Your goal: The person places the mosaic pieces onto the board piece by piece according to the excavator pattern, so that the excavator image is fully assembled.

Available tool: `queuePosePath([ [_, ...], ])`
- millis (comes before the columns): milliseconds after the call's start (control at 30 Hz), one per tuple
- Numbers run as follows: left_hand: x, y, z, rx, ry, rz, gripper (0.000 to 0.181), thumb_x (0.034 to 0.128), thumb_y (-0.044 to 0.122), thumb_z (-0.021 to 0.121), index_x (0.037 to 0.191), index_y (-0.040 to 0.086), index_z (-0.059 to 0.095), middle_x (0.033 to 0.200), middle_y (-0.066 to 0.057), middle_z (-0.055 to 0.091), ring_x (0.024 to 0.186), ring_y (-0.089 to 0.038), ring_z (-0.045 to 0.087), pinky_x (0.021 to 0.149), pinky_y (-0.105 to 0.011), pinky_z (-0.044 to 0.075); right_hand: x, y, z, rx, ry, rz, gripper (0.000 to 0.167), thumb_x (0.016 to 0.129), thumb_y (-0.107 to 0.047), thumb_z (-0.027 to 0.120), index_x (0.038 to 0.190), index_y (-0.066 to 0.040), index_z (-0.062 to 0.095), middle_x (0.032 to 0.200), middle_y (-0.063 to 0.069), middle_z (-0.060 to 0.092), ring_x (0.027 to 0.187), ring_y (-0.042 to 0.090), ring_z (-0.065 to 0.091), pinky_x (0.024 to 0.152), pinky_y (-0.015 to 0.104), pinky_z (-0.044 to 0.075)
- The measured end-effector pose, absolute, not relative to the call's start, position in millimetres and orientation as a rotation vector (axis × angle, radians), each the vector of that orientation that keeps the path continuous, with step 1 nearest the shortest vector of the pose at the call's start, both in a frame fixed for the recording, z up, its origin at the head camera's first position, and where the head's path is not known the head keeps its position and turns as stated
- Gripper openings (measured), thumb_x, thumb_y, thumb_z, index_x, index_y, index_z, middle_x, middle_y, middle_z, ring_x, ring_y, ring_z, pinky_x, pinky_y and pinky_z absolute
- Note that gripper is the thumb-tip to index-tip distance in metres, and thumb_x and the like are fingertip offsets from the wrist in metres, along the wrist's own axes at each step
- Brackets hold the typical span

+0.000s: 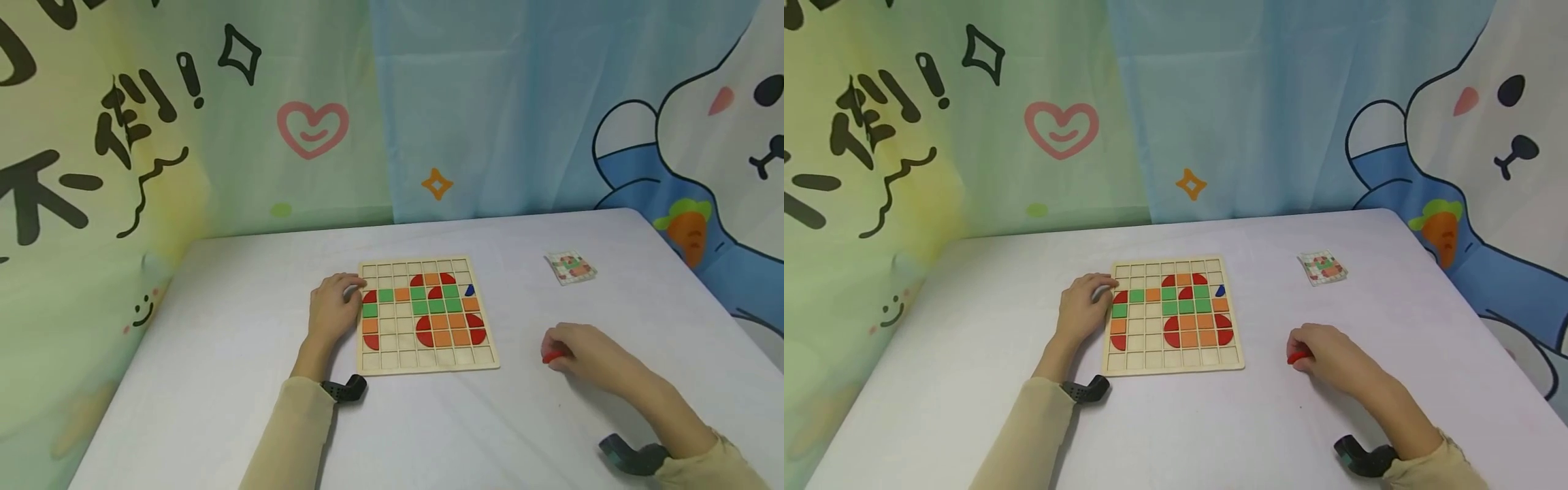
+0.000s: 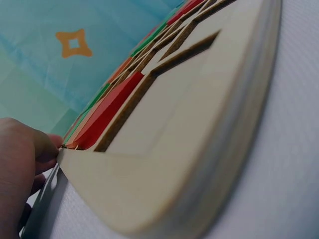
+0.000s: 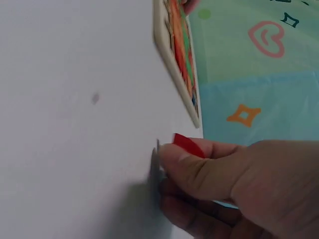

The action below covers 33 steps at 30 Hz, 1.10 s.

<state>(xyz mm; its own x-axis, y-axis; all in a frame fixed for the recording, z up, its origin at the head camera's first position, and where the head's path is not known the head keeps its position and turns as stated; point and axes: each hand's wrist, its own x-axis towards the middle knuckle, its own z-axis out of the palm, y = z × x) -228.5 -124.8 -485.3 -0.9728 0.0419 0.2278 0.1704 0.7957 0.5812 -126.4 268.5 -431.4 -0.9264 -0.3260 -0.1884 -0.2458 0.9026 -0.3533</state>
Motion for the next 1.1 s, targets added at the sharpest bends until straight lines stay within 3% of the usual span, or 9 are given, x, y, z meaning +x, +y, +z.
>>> queuePosePath([
  [133, -229, -126, -487, -0.167, -2.787, -0.92, 0.024, 0.0893, 0.018, 0.053, 0.106, 0.021, 0.07, 0.124, 0.001, 0.063, 0.125, -0.021, 0.05, 0.103, -0.049, 0.034, -135, 244, -426, -0.427, 2.895, -0.613, 0.019, 0.084, -0.01, 0.069, 0.102, -0.012, 0.066, 0.095, 0.003, 0.066, 0.084, 0.017, 0.056, 0.079, 0.041, 0.055],
  [233, -230, -127, -488, -0.167, -2.783, -0.918, 0.024, 0.089, 0.018, 0.054, 0.106, 0.021, 0.07, 0.124, 0.001, 0.063, 0.125, -0.021, 0.05, 0.103, -0.049, 0.035, -143, 218, -423, -0.463, 2.916, -0.733, 0.021, 0.088, -0.009, 0.064, 0.109, -0.011, 0.066, 0.102, 0.005, 0.067, 0.087, 0.018, 0.056, 0.08, 0.04, 0.054],
  [367, -229, -128, -489, -0.169, -2.778, -0.918, 0.024, 0.0889, 0.019, 0.053, 0.105, 0.021, 0.07, 0.124, 0.001, 0.063, 0.124, -0.022, 0.051, 0.103, -0.05, 0.035, -153, 178, -424, -0.55, 2.879, -0.874, 0.01, 0.087, -0.015, 0.067, 0.097, -0.015, 0.069, 0.092, -0.003, 0.067, 0.081, 0.012, 0.055, 0.072, 0.028, 0.051],
  [467, -228, -127, -489, -0.172, -2.78, -0.918, 0.024, 0.0891, 0.019, 0.053, 0.106, 0.021, 0.07, 0.124, 0.0, 0.063, 0.124, -0.022, 0.051, 0.103, -0.05, 0.035, -158, 145, -428, -0.622, 2.849, -0.969, 0.006, 0.084, -0.018, 0.071, 0.089, -0.018, 0.071, 0.088, -0.008, 0.067, 0.083, 0.01, 0.057, 0.074, 0.027, 0.05],
  [667, -228, -122, -489, -0.177, -2.773, -0.921, 0.023, 0.0889, 0.018, 0.054, 0.105, 0.02, 0.07, 0.124, -0.001, 0.063, 0.124, -0.022, 0.051, 0.103, -0.05, 0.036, -164, 91, -436, -0.649, 2.756, -1.091, 0.018, 0.083, -0.023, 0.072, 0.099, -0.017, 0.073, 0.088, -0.01, 0.068, 0.082, 0.006, 0.059, 0.076, 0.025, 0.051],
  [767, -228, -120, -489, -0.191, -2.774, -0.92, 0.023, 0.0887, 0.018, 0.054, 0.105, 0.02, 0.07, 0.124, -0.001, 0.063, 0.124, -0.022, 0.051, 0.103, -0.051, 0.036, -167, 78, -442, -0.625, 2.724, -1.151, 0.018, 0.083, -0.02, 0.072, 0.1, -0.014, 0.071, 0.084, -0.01, 0.068, 0.078, 0.003, 0.061, 0.073, 0.022, 0.051],
  [933, -229, -121, -488, -0.196, -2.771, -0.919, 0.023, 0.0886, 0.019, 0.054, 0.105, 0.021, 0.071, 0.123, -0.001, 0.064, 0.123, -0.022, 0.051, 0.103, -0.051, 0.036, -170, 69, -448, -0.572, 2.747, -1.178, 0.007, 0.083, -0.019, 0.073, 0.087, -0.017, 0.068, 0.077, -0.009, 0.067, 0.07, 0.002, 0.059, 0.066, 0.02, 0.05],
  [1100, -228, -126, -486, -0.178, -2.76, -0.917, 0.023, 0.0888, 0.018, 0.054, 0.104, 0.021, 0.07, 0.122, 0.0, 0.064, 0.123, -0.021, 0.051, 0.102, -0.049, 0.035, -170, 62, -450, -0.52, 2.751, -1.199, 0.008, 0.081, -0.018, 0.073, 0.081, -0.018, 0.066, 0.074, -0.009, 0.066, 0.066, 0.002, 0.058, 0.061, 0.019, 0.049],
])
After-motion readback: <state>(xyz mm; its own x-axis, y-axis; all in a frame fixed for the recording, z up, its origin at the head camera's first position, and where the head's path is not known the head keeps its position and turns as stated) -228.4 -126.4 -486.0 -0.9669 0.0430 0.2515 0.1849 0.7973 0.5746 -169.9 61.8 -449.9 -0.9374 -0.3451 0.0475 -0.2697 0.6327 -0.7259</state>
